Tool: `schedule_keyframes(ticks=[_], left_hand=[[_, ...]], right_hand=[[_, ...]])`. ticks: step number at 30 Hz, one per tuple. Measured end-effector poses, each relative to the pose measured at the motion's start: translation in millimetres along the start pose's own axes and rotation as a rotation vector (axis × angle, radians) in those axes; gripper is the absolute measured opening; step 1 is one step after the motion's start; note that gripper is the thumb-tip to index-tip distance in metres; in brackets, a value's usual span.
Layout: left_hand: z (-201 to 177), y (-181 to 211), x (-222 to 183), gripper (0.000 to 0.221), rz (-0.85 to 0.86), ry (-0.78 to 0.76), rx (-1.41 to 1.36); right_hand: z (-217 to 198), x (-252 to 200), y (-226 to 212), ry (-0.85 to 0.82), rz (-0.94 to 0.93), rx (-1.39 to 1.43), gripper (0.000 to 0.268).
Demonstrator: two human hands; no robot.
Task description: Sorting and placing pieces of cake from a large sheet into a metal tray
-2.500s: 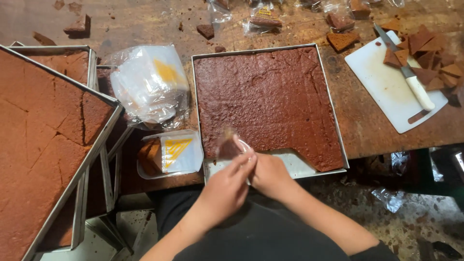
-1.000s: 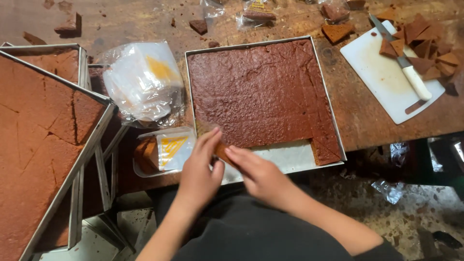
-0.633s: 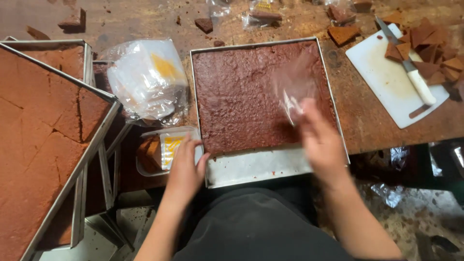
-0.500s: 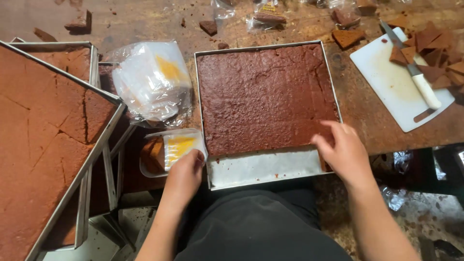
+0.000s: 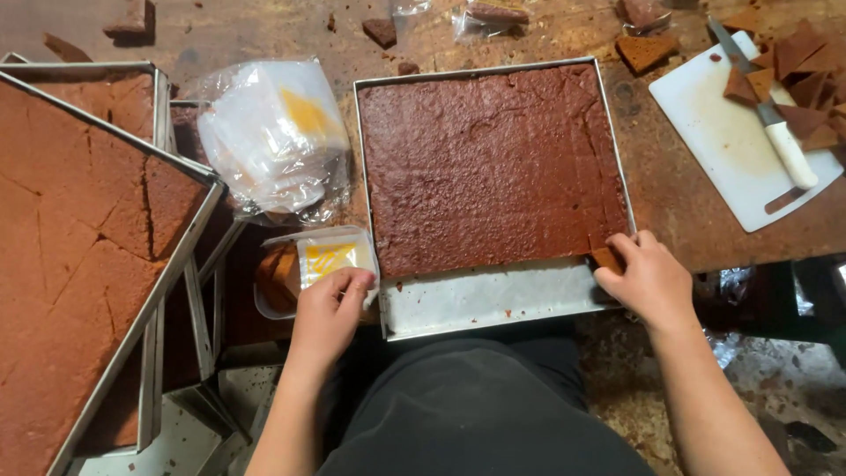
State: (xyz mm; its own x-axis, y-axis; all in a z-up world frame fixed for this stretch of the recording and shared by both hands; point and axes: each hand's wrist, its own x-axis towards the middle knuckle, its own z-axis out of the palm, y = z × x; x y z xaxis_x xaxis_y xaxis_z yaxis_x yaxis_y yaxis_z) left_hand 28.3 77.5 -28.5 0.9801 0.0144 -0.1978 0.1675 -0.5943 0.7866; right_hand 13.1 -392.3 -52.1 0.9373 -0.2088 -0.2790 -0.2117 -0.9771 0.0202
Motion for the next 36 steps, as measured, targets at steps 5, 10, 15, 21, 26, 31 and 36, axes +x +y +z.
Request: schedule_keyframes(ticks=[5, 10, 15, 21, 26, 31, 36], left_hand=[[0.2, -3.5, -2.7, 0.015, -0.043, -0.036, -0.133], [-2.7, 6.7, -6.8, 0.018, -0.027, -0.057, -0.158], [11.2, 18.6, -8.2, 0.016, -0.022, -0.066, -0.219], [24.7, 30.9, -5.9, 0.021, 0.192, -0.043, -0.188], [24.4, 75.6, -6.1, 0.054, 0.363, -0.178, -0.041], [39.7, 95.6, -5.6, 0.059, 0.634, -0.073, -0.047], [50.5, 71.9, -30.5, 0.050, 0.831, -0.349, -0.204]], right_hand=[[-32.1, 12.0, -13.4, -0.152, 0.070, 0.043, 0.049], [-44.4, 27.4, -2.6, -0.160, 0.091, 0.736, 0.018], [24.4, 50.1, -55.0, 0.075, -0.132, 1.325, 0.037], [-23.0, 36.3, -94.5, 0.412, -0.156, 1.242, 0.043], [-67.4, -37.0, -144.8, 0.387, -0.368, 1.263, 0.033], [-20.5, -44.1, -176.7, 0.318, -0.706, 0.987, 0.041], [-35.3, -26.3, -161.4, 0.243, -0.378, 0.970, 0.041]])
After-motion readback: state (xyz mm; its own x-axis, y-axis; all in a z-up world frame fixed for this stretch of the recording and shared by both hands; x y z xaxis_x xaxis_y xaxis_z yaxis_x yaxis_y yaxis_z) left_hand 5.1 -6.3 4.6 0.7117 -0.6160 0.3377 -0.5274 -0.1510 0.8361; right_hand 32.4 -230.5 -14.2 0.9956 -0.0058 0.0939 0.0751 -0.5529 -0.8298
